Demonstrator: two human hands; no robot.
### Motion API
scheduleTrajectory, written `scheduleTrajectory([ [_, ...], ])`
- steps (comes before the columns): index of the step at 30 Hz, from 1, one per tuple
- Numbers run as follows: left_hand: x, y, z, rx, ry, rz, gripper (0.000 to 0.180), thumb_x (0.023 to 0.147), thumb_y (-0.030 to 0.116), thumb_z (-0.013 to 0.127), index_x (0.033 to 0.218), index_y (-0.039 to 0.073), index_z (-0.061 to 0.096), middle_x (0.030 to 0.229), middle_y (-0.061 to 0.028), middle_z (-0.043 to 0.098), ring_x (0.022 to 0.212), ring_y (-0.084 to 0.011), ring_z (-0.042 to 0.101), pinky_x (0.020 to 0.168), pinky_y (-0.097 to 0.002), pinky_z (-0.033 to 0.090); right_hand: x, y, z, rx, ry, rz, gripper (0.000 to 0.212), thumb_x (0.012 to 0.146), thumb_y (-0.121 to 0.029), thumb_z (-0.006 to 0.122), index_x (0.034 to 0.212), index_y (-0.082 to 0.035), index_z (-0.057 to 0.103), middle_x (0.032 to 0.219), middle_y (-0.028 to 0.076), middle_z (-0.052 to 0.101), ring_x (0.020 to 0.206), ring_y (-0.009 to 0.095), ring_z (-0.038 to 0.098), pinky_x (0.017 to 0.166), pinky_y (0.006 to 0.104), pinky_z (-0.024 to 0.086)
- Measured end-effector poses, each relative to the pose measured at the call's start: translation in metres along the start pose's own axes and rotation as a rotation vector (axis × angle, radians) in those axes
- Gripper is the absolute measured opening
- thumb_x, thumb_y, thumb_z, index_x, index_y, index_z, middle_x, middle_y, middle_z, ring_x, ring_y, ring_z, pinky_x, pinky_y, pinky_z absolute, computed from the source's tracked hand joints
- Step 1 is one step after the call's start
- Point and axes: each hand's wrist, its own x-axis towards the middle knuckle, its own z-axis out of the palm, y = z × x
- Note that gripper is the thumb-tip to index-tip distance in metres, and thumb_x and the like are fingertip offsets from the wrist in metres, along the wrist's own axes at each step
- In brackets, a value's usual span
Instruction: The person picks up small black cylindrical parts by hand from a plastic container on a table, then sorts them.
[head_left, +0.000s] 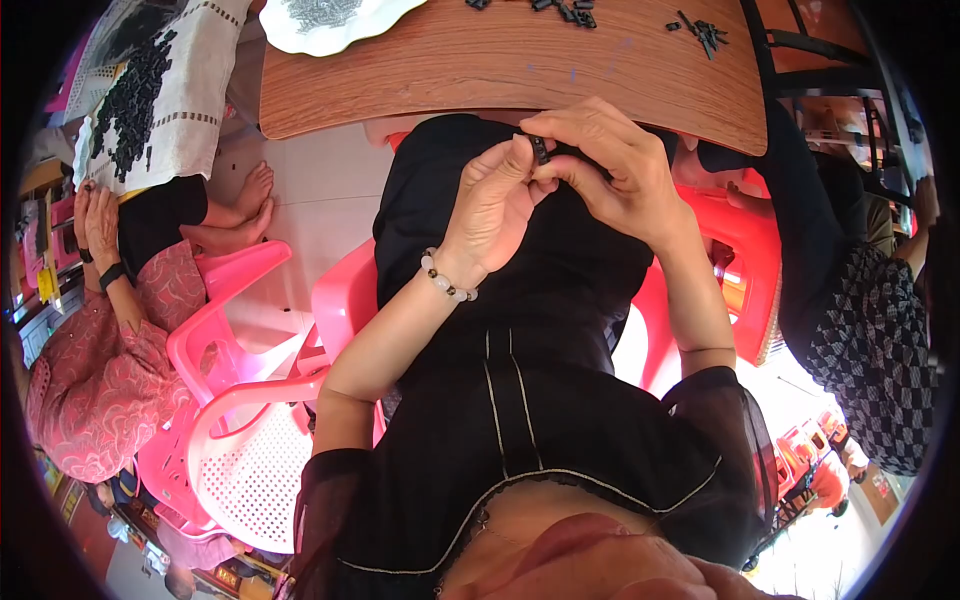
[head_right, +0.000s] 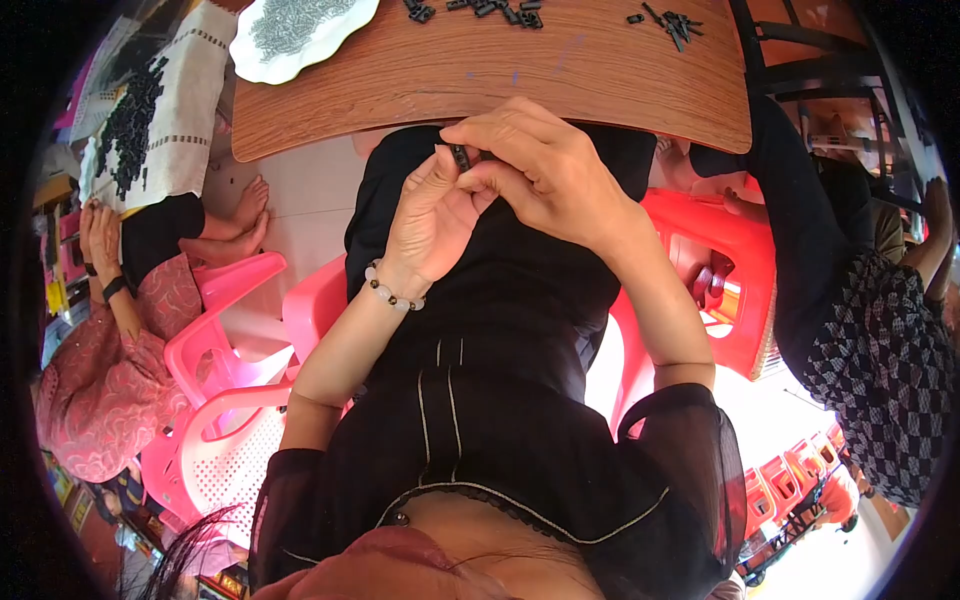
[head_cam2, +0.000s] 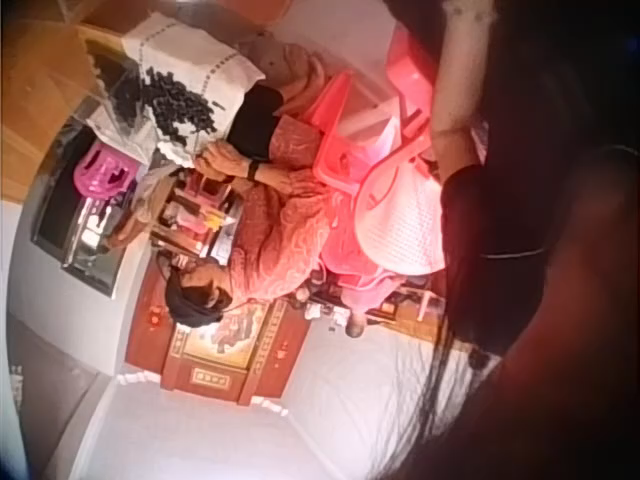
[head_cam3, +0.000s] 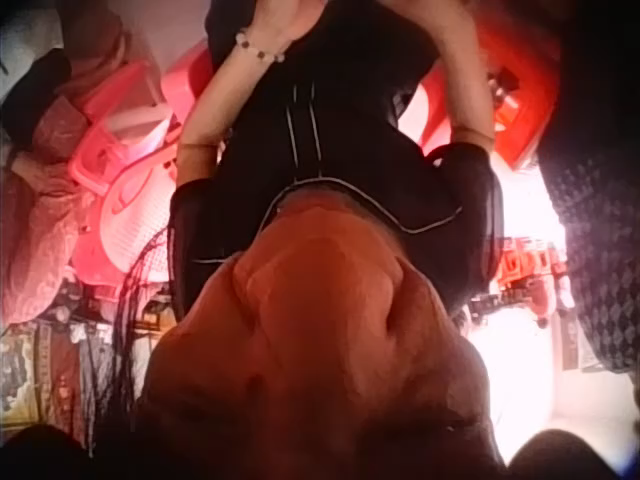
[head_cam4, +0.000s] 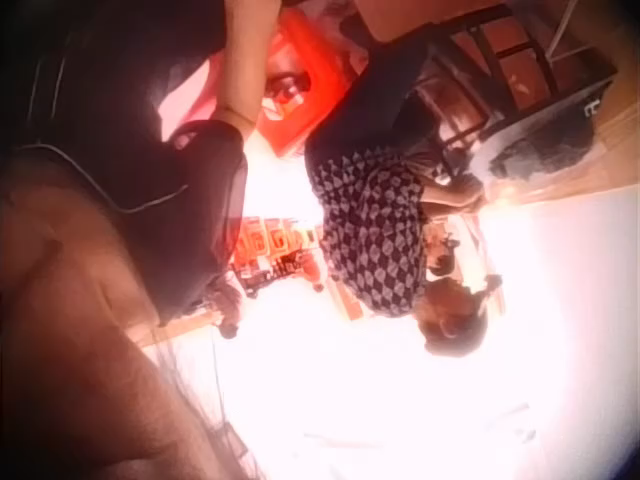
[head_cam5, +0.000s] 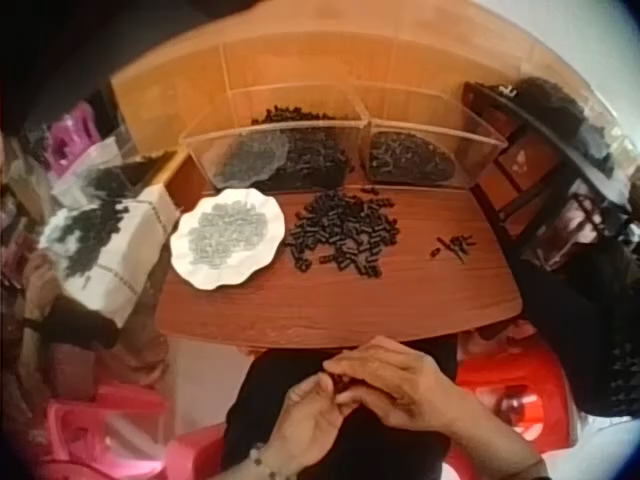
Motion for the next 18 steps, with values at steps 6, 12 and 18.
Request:
scheduleTrajectory([
  [6,-0.0001,0.0001,-0.0022,-0.027,-0.01,-0.011,0.021,0.092,0.028,0.064,0.098,0.008,0.07,0.098,0.0013,0.066,0.087,-0.008,0.057,0.08,-0.0263,0.045,0.0008,0.0014,-0.0028,0.041,-0.048,0.028,0.042,0.067,0.0,0.075,0.109,0.001,0.067,0.094,0.011,0.069,0.08,0.023,0.064,0.075,0.0327,0.05],
  [12,-0.0005,0.0,-0.0053,-0.028,-0.053,0.007,0.021,0.093,0.026,0.063,0.099,0.008,0.07,0.104,-0.0014,0.066,0.089,-0.0083,0.057,0.082,-0.0263,0.045,0.0011,0.0047,-0.0024,0.091,-0.037,0.086,0.043,0.068,-0.003,0.078,0.109,0.001,0.066,0.096,0.011,0.069,0.082,0.021,0.064,0.077,0.0318,0.05],
  [18,-0.0019,0.0,-0.002,0.024,-0.025,0.033,0.023,0.093,0.028,0.063,0.1,0.007,0.07,0.107,-0.0033,0.066,0.091,-0.0085,0.056,0.081,-0.0258,0.044,0.0,0.0061,-0.0018,0.137,-0.052,0.096,0.04,0.07,-0.004,0.078,0.107,0.001,0.067,0.095,0.011,0.069,0.083,0.021,0.064,0.078,0.0311,0.05],
])
